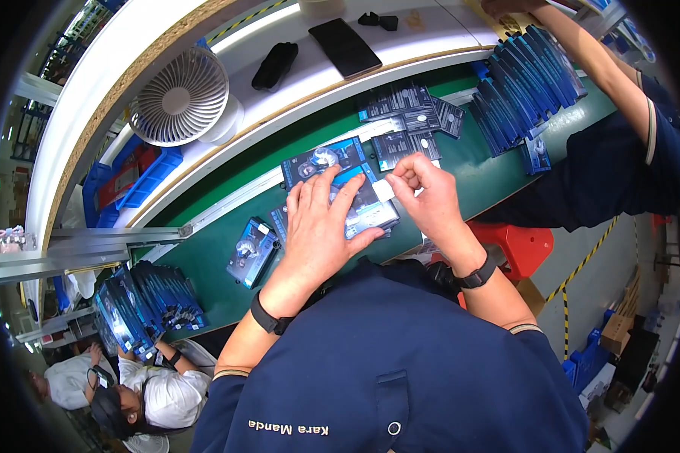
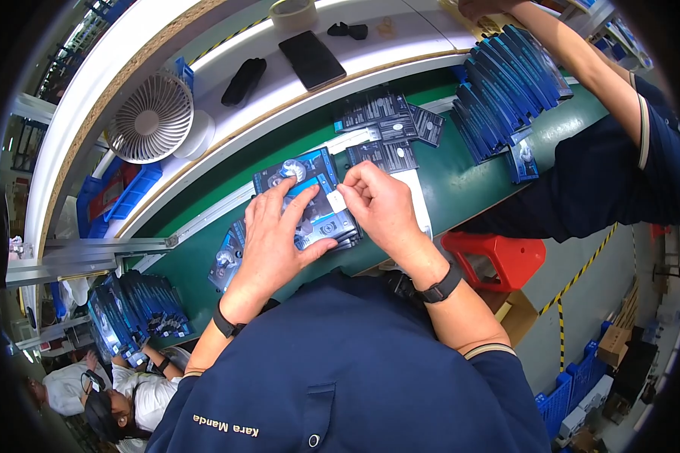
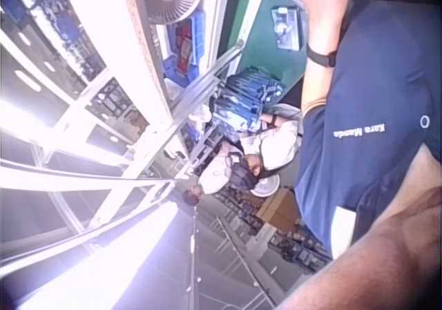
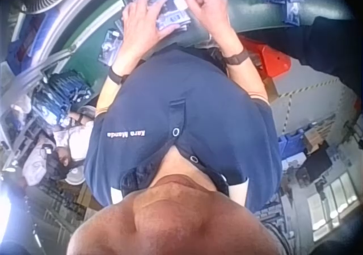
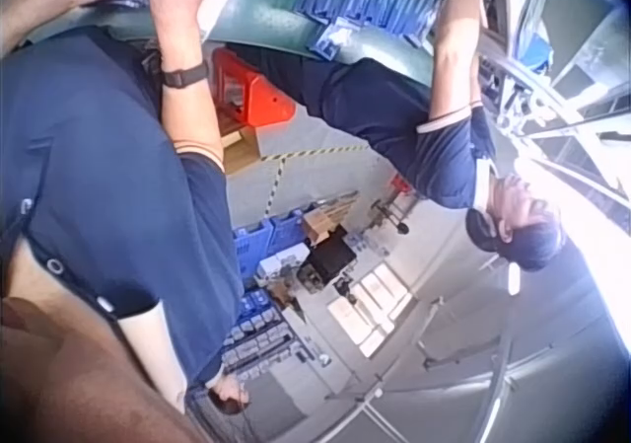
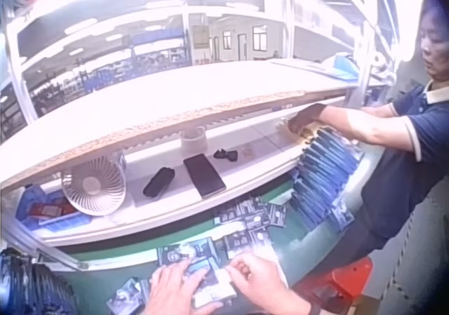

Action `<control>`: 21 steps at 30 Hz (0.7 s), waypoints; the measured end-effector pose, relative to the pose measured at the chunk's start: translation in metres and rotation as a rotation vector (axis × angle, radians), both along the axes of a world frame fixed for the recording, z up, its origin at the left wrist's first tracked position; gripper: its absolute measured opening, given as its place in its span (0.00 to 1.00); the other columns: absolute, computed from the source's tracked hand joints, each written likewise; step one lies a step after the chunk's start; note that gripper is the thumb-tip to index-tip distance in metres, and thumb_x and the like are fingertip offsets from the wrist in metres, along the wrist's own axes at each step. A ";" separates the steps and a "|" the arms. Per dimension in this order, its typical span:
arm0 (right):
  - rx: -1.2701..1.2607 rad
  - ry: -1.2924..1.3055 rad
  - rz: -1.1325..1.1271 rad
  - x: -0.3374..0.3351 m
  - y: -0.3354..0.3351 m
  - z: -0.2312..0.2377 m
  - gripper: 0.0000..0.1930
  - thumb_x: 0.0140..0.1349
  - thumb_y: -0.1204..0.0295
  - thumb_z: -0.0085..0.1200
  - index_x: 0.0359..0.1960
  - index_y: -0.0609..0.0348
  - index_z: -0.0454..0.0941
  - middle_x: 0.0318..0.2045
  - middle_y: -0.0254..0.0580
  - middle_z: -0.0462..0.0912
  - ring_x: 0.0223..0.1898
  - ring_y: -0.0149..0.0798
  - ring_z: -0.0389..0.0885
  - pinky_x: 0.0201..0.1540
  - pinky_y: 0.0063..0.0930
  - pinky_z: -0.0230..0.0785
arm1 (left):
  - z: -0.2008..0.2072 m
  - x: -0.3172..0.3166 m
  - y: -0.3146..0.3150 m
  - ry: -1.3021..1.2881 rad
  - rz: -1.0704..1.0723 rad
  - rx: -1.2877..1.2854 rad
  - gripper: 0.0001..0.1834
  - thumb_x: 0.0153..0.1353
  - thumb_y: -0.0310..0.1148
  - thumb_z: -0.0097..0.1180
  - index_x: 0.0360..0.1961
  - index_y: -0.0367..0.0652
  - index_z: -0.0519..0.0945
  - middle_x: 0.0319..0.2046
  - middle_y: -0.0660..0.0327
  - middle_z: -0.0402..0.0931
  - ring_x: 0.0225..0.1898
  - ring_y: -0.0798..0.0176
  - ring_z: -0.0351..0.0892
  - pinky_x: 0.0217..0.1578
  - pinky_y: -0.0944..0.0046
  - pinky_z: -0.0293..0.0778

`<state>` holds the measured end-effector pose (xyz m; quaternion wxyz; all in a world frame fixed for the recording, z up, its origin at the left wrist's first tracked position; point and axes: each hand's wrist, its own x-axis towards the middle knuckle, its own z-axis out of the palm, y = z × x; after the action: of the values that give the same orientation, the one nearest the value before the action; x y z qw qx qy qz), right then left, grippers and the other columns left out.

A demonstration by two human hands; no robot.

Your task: Applying stickers or labels to packaged electronic product boxes on an assembly line.

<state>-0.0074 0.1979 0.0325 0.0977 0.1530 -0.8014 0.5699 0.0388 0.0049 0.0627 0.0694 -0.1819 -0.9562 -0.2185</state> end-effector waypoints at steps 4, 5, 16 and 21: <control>0.037 0.002 -0.019 0.001 0.000 -0.004 0.07 0.59 0.80 0.63 0.33 0.61 0.75 0.23 0.36 0.80 0.23 0.24 0.79 0.26 0.19 0.70 | 0.002 0.000 0.001 -0.018 -0.003 0.009 0.39 0.45 0.49 0.74 0.61 0.55 0.75 0.63 0.46 0.63 0.62 0.42 0.64 0.64 0.40 0.55; 0.044 0.004 -0.025 0.001 0.000 -0.006 0.07 0.59 0.79 0.63 0.33 0.61 0.75 0.23 0.37 0.80 0.23 0.25 0.79 0.26 0.20 0.70 | 0.002 0.000 0.000 -0.017 -0.004 0.009 0.39 0.45 0.49 0.74 0.61 0.55 0.75 0.63 0.46 0.63 0.62 0.42 0.64 0.64 0.40 0.55; 0.217 -0.099 -0.015 0.001 0.012 -0.002 0.10 0.62 0.71 0.62 0.40 0.60 0.75 0.24 0.40 0.80 0.23 0.32 0.80 0.28 0.28 0.72 | 0.007 0.006 -0.003 -0.014 -0.088 0.012 0.29 0.44 0.42 0.74 0.52 0.66 0.84 0.66 0.46 0.61 0.65 0.39 0.60 0.64 0.41 0.54; 0.034 -0.260 0.016 0.002 0.020 -0.001 0.19 0.66 0.63 0.59 0.54 0.58 0.72 0.25 0.37 0.79 0.27 0.30 0.79 0.32 0.27 0.71 | 0.015 0.013 -0.004 0.012 -0.087 0.022 0.27 0.43 0.40 0.75 0.50 0.67 0.85 0.66 0.47 0.61 0.65 0.40 0.60 0.64 0.42 0.55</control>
<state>-0.0054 0.2184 0.0319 -0.0140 0.0858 -0.8157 0.5720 0.0517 0.0006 0.0779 0.0675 -0.2239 -0.9445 -0.2307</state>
